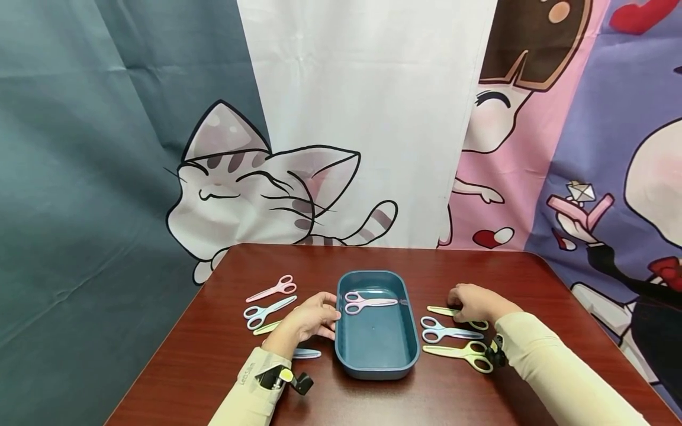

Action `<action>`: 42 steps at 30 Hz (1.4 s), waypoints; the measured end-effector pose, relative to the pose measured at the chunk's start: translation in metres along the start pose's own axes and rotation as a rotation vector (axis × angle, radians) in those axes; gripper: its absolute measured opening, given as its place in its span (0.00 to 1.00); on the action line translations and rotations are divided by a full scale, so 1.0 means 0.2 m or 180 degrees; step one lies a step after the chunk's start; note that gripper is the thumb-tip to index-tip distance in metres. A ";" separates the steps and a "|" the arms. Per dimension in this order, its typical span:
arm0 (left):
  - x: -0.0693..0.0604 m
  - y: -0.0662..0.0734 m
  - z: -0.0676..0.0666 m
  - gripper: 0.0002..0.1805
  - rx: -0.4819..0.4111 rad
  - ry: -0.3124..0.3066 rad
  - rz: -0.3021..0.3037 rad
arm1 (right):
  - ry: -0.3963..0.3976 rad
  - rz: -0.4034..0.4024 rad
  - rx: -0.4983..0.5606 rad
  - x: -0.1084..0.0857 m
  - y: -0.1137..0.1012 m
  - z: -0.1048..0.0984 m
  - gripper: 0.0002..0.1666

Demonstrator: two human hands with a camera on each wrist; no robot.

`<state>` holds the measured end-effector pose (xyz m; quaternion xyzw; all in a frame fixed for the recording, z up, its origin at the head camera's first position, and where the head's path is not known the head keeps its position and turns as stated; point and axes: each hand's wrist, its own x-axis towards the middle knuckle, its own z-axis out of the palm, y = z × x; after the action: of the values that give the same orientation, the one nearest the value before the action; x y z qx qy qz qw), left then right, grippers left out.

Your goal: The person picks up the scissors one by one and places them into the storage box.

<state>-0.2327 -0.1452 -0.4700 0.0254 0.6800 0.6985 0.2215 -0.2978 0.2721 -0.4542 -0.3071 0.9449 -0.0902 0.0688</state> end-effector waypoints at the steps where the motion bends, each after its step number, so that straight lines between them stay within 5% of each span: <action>1: 0.00 0.00 0.00 0.25 -0.0005 -0.0001 0.0004 | 0.0017 -0.0026 -0.0030 0.00 0.00 0.01 0.16; 11: 0.01 -0.01 -0.01 0.27 -0.0009 0.0012 0.0013 | 0.0049 0.0017 0.0165 -0.01 0.01 0.04 0.11; 20: -0.01 -0.01 -0.01 0.25 0.0002 0.0018 0.0022 | 0.0068 -0.0285 0.0161 0.02 0.05 0.05 0.10; 30: 0.00 0.00 0.00 0.26 -0.0009 -0.0027 0.0041 | 0.0013 -0.0092 0.0154 0.07 -0.01 -0.07 0.08; 42: 0.00 0.00 0.00 0.25 0.0021 0.0025 0.0011 | 0.0153 -0.0305 0.0309 0.17 -0.20 -0.26 0.07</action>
<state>-0.2322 -0.1447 -0.4692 0.0245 0.6831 0.6968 0.2175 -0.3112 0.2273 -0.3983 -0.3460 0.9250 -0.1464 0.0566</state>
